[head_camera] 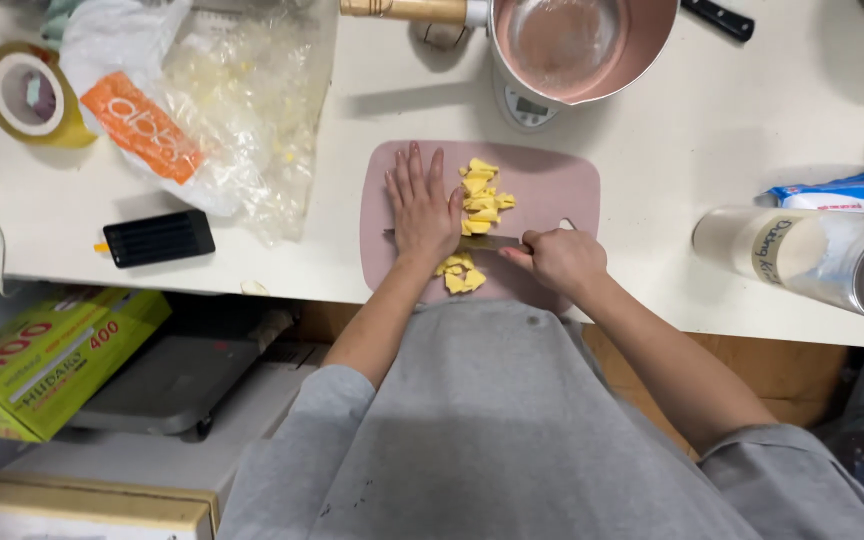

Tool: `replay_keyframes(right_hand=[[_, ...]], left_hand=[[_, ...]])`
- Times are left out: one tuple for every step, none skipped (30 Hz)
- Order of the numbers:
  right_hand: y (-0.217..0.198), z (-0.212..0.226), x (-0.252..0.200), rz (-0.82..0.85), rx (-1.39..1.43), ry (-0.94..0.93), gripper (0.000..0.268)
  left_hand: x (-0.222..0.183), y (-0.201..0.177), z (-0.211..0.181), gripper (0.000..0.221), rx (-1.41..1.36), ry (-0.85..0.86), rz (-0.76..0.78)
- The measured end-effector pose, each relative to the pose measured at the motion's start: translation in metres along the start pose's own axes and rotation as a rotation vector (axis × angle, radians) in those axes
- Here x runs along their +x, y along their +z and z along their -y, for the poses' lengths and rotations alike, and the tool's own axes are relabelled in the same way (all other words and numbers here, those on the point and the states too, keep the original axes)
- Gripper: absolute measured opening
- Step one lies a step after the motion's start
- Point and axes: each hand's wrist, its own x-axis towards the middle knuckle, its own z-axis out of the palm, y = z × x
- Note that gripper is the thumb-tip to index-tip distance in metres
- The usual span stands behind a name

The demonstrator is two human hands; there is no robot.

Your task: Cutting a block of butter into small cubes on a cutting board and transferring them into a pot placed on a scale.

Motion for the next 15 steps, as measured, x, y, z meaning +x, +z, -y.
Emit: replay_keyframes(right_hand=[[-0.014, 0.003, -0.001, -0.007, 0.0, 0.005, 0.062], [-0.023, 0.006, -0.012, 0.015, -0.016, 0.026, 0.062], [-0.032, 0.01, -0.022, 0.038, -0.032, 0.046, 0.062], [-0.035, 0.009, -0.022, 0.032, -0.031, 0.04, 0.062], [-0.039, 0.01, -0.022, 0.046, -0.016, 0.064, 0.061], [-0.043, 0.009, -0.023, 0.062, -0.002, 0.09, 0.06], [-0.039, 0.009, -0.019, 0.058, 0.0, 0.087, 0.06], [-0.035, 0.008, -0.019, 0.064, 0.021, 0.099, 0.06], [-0.03, 0.007, -0.019, 0.069, 0.042, 0.111, 0.06], [-0.022, 0.006, -0.016, 0.066, 0.04, 0.111, 0.06], [-0.015, 0.004, -0.014, 0.075, 0.033, 0.109, 0.061], [-0.009, 0.003, -0.009, 0.08, 0.028, 0.106, 0.062], [-0.009, 0.003, -0.007, 0.072, 0.026, 0.105, 0.062], [-0.009, 0.001, -0.008, 0.084, 0.026, 0.103, 0.063], [-0.008, 0.0, -0.009, 0.095, 0.026, 0.102, 0.063]], left_hand=[[0.008, -0.001, 0.001, 0.067, -0.001, 0.008, -0.004], [0.001, 0.0, -0.002, 0.067, -0.021, 0.007, -0.008], [-0.004, 0.0, -0.004, 0.066, -0.041, 0.005, -0.012], [0.0, -0.01, -0.008, 0.066, -0.035, 0.006, -0.019], [0.005, -0.02, -0.013, 0.064, -0.036, 0.016, -0.031], [0.009, -0.031, -0.018, 0.062, -0.039, 0.026, -0.041], [0.013, -0.029, -0.015, 0.062, -0.035, 0.027, -0.045], [0.013, -0.025, -0.015, 0.062, -0.031, 0.031, -0.021], [0.013, -0.022, -0.014, 0.062, -0.027, 0.034, 0.003], [0.012, -0.015, -0.013, 0.062, -0.028, 0.035, -0.002], [0.012, -0.008, -0.011, 0.062, -0.022, 0.048, 0.03], [0.014, -0.002, -0.008, 0.063, -0.014, 0.063, 0.058], [0.015, -0.002, -0.007, 0.063, -0.013, 0.066, 0.051], [0.013, 0.0, -0.008, 0.064, -0.016, 0.068, 0.066], [0.011, 0.002, -0.01, 0.065, -0.02, 0.07, 0.081]])
